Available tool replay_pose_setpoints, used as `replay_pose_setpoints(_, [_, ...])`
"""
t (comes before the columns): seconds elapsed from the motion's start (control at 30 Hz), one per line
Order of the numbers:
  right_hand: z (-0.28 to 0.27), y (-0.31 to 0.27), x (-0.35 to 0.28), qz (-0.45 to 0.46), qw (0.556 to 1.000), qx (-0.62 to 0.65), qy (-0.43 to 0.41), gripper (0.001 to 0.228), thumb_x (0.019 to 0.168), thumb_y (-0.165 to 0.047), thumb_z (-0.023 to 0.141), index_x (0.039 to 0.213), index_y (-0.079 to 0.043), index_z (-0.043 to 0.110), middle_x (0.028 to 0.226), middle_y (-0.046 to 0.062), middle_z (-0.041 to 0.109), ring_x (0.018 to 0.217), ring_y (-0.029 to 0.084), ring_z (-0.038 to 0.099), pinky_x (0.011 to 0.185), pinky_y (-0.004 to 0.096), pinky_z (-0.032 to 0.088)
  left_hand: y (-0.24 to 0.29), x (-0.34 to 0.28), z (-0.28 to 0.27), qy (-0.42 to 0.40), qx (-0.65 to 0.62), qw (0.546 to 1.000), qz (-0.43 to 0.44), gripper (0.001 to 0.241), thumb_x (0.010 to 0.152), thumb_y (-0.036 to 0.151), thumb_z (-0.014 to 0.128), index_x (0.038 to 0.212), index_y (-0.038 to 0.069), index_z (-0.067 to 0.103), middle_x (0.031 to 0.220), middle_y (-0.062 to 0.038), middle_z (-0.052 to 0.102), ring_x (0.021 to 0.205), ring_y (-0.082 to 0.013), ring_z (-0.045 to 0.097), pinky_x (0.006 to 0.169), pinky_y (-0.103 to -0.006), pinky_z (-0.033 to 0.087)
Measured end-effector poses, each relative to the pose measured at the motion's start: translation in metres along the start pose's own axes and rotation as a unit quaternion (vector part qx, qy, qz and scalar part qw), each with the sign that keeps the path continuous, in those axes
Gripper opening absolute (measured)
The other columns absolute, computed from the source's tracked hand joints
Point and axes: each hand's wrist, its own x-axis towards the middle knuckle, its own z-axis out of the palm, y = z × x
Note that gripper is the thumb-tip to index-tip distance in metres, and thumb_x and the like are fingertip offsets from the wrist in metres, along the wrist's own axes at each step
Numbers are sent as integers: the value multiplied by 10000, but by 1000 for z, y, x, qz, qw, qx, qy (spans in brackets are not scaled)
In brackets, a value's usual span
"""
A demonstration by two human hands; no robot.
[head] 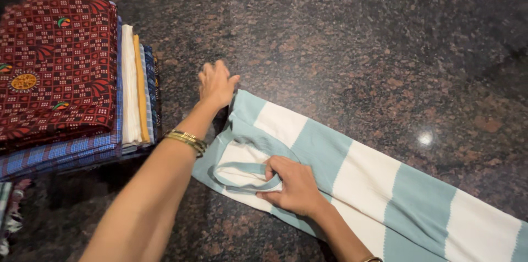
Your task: The person folds three t-shirts one by one on a dark tiled floor. They first fold a light blue and white striped shirt, then a blue patterned shirt, and finally a dark green shirt, placing each folded item into a neat stack.
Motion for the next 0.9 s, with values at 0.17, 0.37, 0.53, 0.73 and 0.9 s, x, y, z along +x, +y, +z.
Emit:
replay_pose_setpoints(0.17, [3,1,-10,6,999,45,-2,387,670,-231,882,856,-104,568,830,87,629,758,276,631,645,384,481,29,-22,-56,-378,-398,833,64,378,977,387,646,874,51,786,885,-76,758,868,-168,645,830,-401,502])
replay_pose_setpoints(0.37, [6,7,-22,-13,951,265,159,255,789,25,795,835,-50,556,943,71,668,831,155,601,702,302,494,19,-73,-81,-519,-408,751,-14,829,1009,657,292,992,-7,788,978,-121,802,990,-191,713,1017,-342,453])
replay_pose_setpoints(0.53, [3,12,-12,258,789,453,324,419,821,-17,751,1141,-45,483,979,178,697,803,241,671,658,367,541,5,-86,-58,-456,-400,783,-138,757,1014,650,308,1261,46,693,1250,22,709,1173,-54,576,1089,-273,315])
replay_pose_setpoints(0.73, [-4,13,-18,253,849,331,324,782,769,17,746,1459,-94,394,1071,178,654,857,202,693,682,335,566,5,-103,-45,-402,-405,821,17,301,886,289,757,994,10,723,928,-15,701,876,-101,599,796,-354,503])
replay_pose_setpoints(0.9, [-14,17,-28,306,883,155,322,719,780,-48,794,1408,-63,444,1021,183,706,745,222,696,662,317,553,20,-110,-72,-302,-168,932,111,262,799,193,801,865,30,607,789,-114,636,817,-287,607,737,-446,474])
